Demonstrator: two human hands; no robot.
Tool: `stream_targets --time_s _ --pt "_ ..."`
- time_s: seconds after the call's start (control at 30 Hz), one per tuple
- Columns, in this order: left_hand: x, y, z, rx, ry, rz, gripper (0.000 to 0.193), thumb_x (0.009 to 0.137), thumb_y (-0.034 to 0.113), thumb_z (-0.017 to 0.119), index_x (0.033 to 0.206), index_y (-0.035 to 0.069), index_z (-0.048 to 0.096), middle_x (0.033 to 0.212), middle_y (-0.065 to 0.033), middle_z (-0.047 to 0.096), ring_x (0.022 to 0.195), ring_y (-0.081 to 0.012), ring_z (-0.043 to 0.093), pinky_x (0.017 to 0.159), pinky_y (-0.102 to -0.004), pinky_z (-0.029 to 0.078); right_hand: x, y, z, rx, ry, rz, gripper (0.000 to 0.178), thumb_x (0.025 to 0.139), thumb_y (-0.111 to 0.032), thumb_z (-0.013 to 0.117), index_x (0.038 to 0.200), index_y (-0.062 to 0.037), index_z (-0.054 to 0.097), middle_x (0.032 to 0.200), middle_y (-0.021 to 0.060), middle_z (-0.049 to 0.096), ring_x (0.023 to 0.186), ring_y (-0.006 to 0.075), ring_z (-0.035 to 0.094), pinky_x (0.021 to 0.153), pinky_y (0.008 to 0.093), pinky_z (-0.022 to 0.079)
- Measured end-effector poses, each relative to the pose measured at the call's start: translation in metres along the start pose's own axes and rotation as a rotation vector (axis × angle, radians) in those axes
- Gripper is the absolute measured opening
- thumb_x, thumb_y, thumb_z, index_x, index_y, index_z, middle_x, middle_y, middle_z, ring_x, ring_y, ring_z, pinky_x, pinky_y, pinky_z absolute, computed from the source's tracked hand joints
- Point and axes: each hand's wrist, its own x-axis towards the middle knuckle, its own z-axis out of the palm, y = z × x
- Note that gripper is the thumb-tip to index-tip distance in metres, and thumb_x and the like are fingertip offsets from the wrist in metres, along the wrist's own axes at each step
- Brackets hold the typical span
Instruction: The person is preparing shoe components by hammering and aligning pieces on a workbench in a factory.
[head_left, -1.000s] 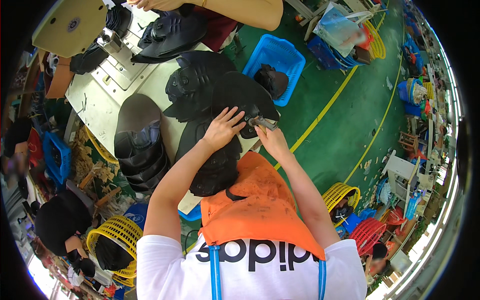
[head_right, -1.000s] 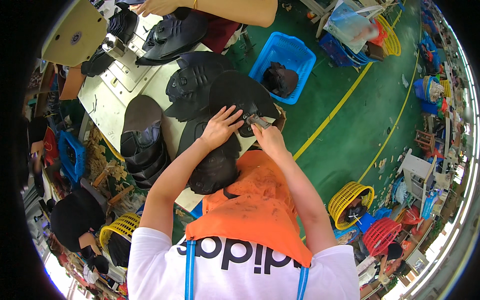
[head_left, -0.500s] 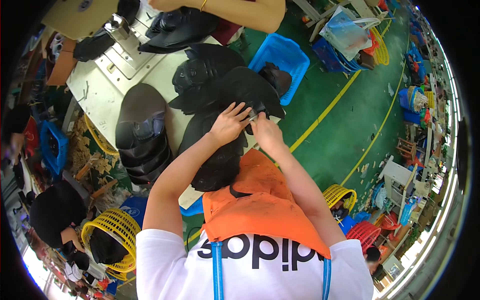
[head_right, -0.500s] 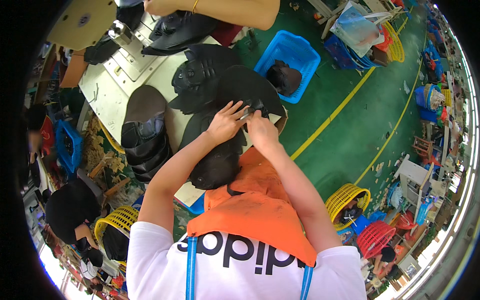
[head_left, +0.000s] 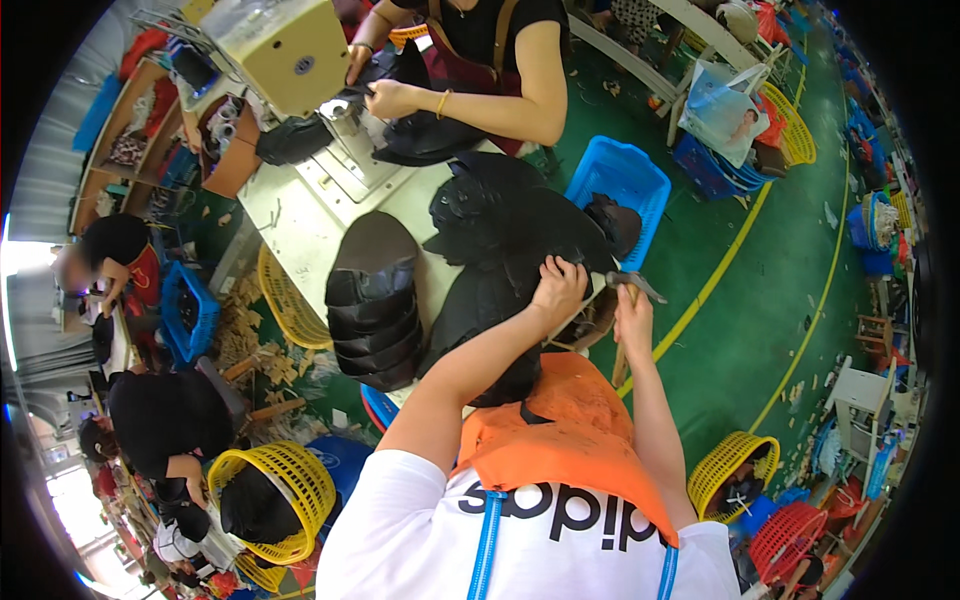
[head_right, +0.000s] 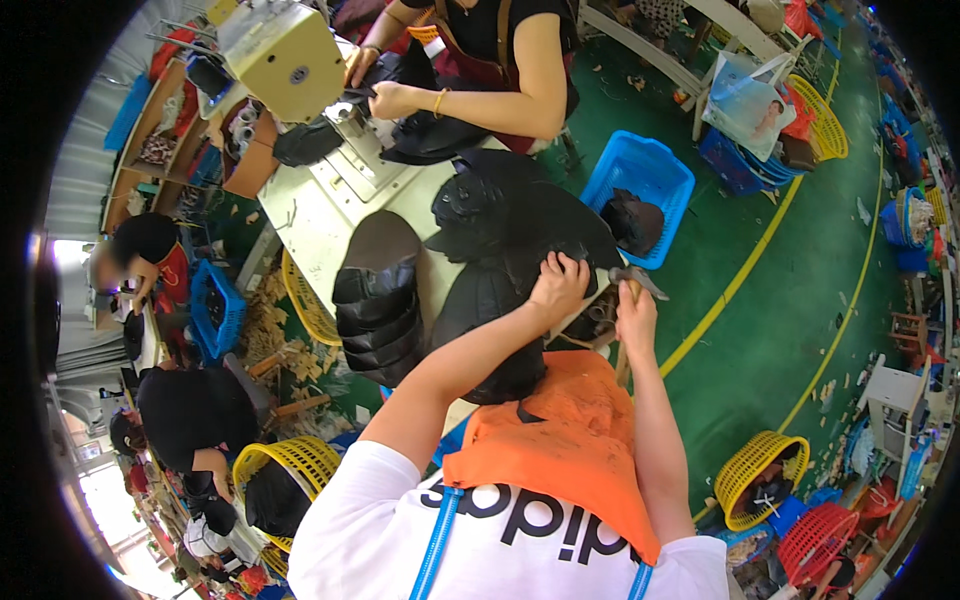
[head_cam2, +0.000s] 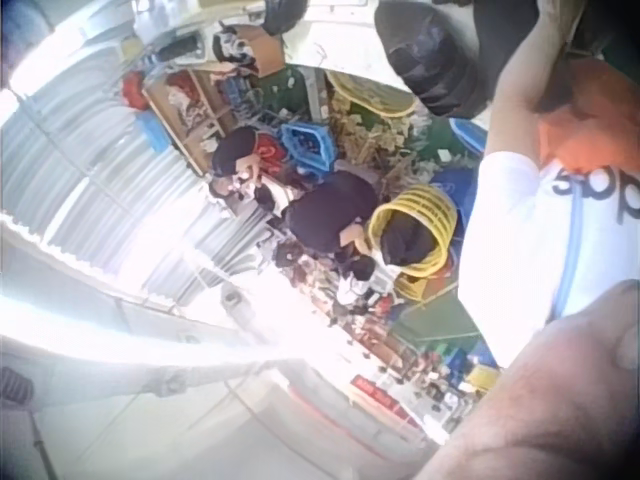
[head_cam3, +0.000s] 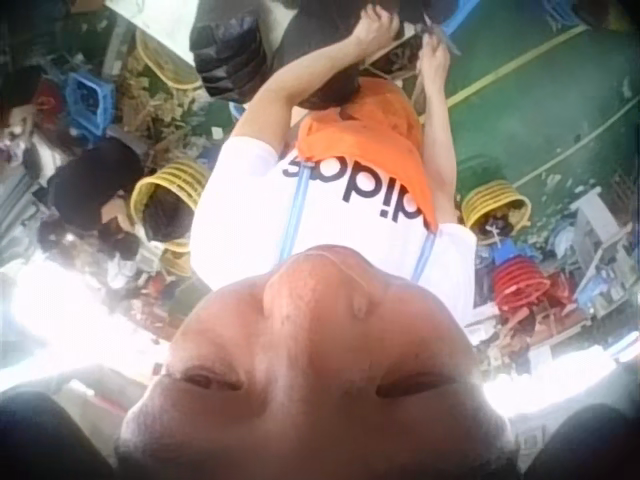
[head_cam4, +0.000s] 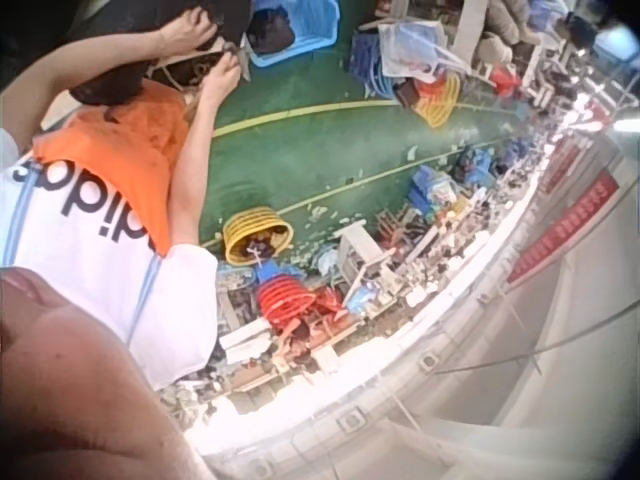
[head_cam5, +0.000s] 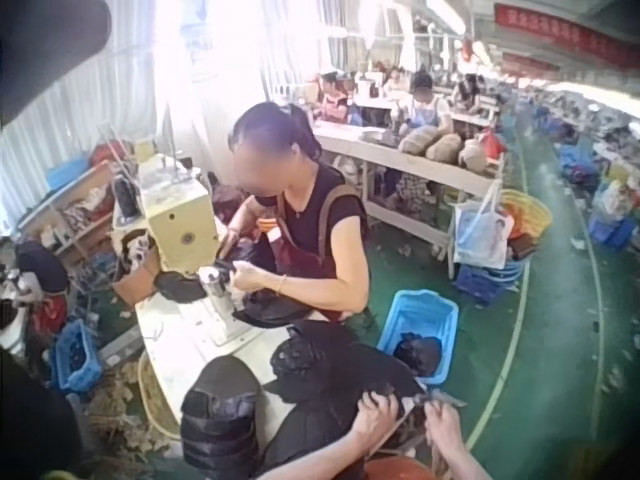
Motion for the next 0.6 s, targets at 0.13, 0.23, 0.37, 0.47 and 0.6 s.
stream_targets --time_s 0.13,0.23,0.37,0.47,0.6 --pt "-0.003 -0.004 -0.009 0.042 -0.005 -0.015 0.038 0.084 0.017 0.053 0.119 0.002 0.055 0.109 -0.0301 0.055 0.091 -0.0462 0.061 0.073 -0.0484 0.053 -0.015 0.004 0.007 0.057 0.011 -0.019 0.026 0.097 -0.029 0.049 0.102 -0.0033 0.052 0.053 -0.0013 0.039 0.032 0.0080 0.036 0.030 0.0241 0.030" --pt "0.003 -0.020 -0.042 -0.165 -0.066 -0.029 0.028 0.078 0.014 0.058 0.103 0.002 0.059 0.097 -0.0205 0.060 0.083 -0.0365 0.064 0.069 -0.0415 0.054 -0.017 0.014 0.003 0.050 0.002 -0.042 0.027 0.097 -0.029 0.048 0.102 -0.0030 0.051 0.053 -0.0015 0.039 0.033 0.0075 0.035 0.031 0.0239 0.029" --pt "-0.008 -0.109 -0.141 -0.423 0.153 0.142 0.027 0.066 0.007 0.061 0.093 0.005 0.059 0.096 -0.0106 0.062 0.098 -0.0291 0.060 0.087 -0.0358 0.049 -0.020 0.016 0.002 0.057 0.010 -0.044 0.026 0.097 -0.028 0.048 0.103 -0.0027 0.050 0.054 -0.0018 0.038 0.033 0.0069 0.035 0.031 0.0240 0.028" --pt "-0.017 -0.191 -0.174 -0.645 0.289 0.219 0.040 0.061 -0.008 0.056 0.099 0.004 0.060 0.107 -0.0093 0.062 0.113 -0.0314 0.055 0.095 -0.0395 0.046 -0.023 0.012 0.004 0.042 -0.014 -0.101 0.026 0.097 -0.028 0.048 0.104 -0.0031 0.051 0.055 -0.0020 0.038 0.034 0.0065 0.035 0.031 0.0238 0.029" --pt "-0.042 -0.266 -0.169 -0.824 0.364 -0.038 0.044 0.054 -0.019 0.050 0.092 0.001 0.058 0.105 -0.0136 0.062 0.117 -0.0354 0.052 0.098 -0.0425 0.042 -0.023 0.021 0.010 0.063 -0.026 -0.072 0.024 0.096 -0.026 0.050 0.103 -0.0029 0.053 0.055 -0.0021 0.039 0.035 0.0067 0.035 0.032 0.0243 0.029"
